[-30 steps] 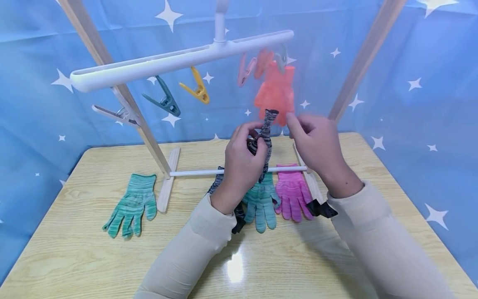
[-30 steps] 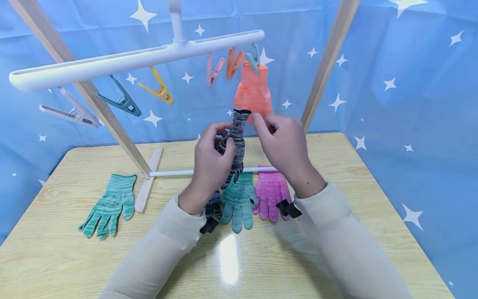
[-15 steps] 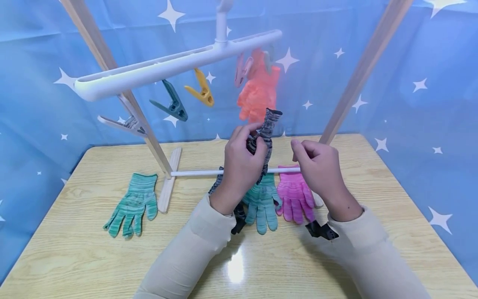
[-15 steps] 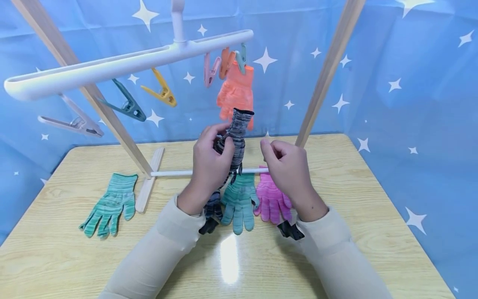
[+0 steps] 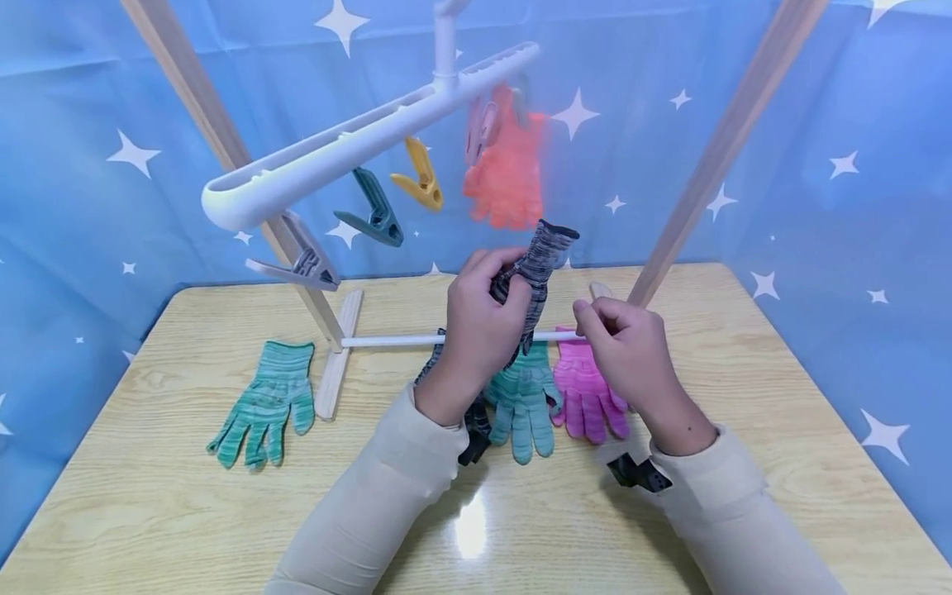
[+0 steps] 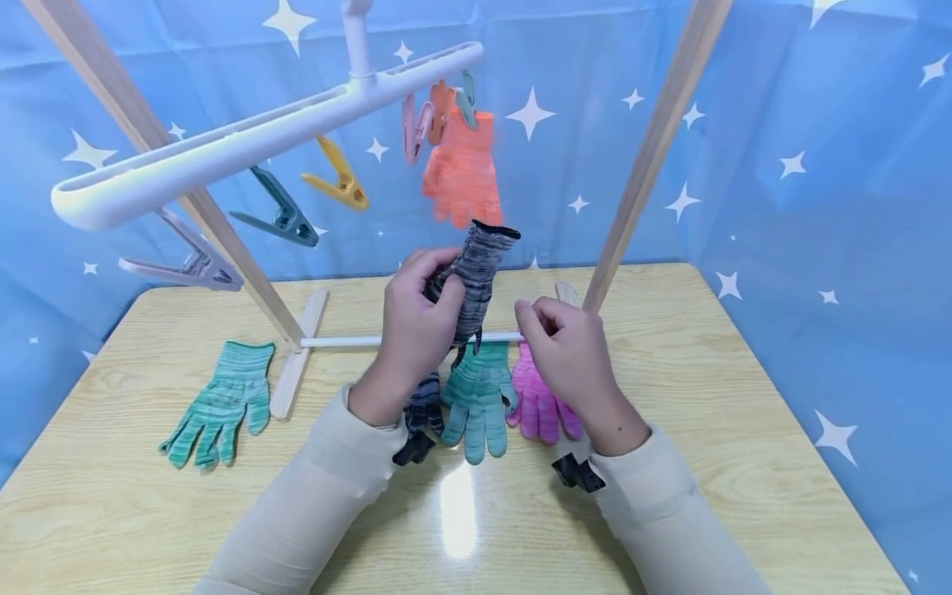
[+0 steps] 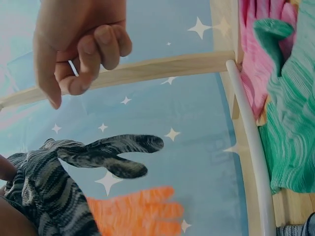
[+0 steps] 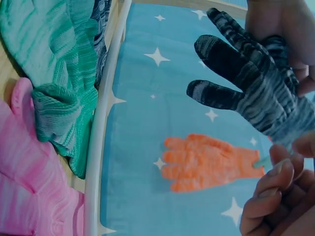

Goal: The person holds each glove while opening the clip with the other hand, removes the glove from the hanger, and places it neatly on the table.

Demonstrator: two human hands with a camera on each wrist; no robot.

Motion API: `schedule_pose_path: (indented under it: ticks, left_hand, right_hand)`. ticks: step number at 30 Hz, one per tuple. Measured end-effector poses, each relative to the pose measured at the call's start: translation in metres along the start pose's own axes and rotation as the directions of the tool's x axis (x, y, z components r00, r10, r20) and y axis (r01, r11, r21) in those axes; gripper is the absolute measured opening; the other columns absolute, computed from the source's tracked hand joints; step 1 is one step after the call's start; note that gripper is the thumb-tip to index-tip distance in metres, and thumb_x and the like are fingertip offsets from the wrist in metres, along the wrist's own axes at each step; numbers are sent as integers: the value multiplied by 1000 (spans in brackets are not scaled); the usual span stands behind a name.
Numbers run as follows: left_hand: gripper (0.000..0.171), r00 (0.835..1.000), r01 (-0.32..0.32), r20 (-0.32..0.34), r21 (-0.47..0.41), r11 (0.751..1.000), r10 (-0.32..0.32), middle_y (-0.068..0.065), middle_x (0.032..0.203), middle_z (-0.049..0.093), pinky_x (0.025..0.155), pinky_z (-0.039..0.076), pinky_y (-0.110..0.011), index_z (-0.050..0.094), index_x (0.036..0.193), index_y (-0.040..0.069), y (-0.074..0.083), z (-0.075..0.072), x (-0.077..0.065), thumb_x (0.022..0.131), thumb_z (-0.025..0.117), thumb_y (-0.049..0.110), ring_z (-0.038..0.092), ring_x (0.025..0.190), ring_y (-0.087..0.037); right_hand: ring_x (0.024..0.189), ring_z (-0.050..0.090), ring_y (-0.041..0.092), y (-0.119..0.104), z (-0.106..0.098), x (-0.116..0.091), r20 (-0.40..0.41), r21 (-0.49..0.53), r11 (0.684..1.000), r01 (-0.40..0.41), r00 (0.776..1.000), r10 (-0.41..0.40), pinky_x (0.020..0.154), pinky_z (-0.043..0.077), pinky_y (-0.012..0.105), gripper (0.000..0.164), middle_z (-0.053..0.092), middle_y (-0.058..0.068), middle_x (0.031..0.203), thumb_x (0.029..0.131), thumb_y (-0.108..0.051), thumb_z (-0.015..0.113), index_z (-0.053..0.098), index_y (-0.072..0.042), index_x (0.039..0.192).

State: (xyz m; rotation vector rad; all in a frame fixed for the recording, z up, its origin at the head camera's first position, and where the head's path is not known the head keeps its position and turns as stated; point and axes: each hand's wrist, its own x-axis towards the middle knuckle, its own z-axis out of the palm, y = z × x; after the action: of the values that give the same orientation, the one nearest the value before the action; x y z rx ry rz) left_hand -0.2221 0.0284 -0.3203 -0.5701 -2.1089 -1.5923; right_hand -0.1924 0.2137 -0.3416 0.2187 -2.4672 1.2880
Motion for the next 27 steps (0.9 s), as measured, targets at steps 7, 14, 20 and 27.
schedule_pose_path:
  ticks: [7, 14, 20, 27]
  left_hand:
    - [29, 999, 44, 23, -40, 998, -43, -10, 105, 64, 65, 52, -27, 71, 117, 2, 4, -4, -1, 97, 52, 11, 58, 81, -17]
    - [24, 989, 134, 77, -57, 989, -130, -5, 101, 64, 64, 50, -30, 70, 113, 7, 4, -22, -8, 102, 50, 16, 57, 76, -16]
    - [23, 976, 199, 81, 18, 980, -200, -4, 77, 57, 51, 36, -29, 70, 107, 12, 3, -49, -10, 101, 50, 20, 40, 53, -15]
    - [19, 974, 193, 106, 50, 980, -198, -10, 86, 62, 59, 43, -28, 68, 103, 5, -5, -82, -24, 102, 50, 11, 51, 66, -19]
  right_hand:
    - [42, 29, 10, -1, 0, -2, 9, 17, 1000, 18, 1000, -18, 43, 31, 28, 37, 37, -2, 51, 103, -25, 56, 65, -10, 70]
    - [42, 28, 9, -2, -1, -3, 17, 23, 999, 23, 1000, -23, 43, 31, 29, 36, 37, -2, 51, 103, -26, 57, 67, -11, 73]
    - [42, 30, 12, 0, 0, -3, 55, 15, 999, 32, 998, -32, 45, 33, 29, 38, 38, 0, 52, 104, -29, 55, 66, -10, 73]
    - [45, 31, 13, 4, 3, -3, 157, -27, 1000, 15, 987, -11, 43, 32, 27, 40, 42, 2, 56, 104, -36, 52, 62, -16, 71]
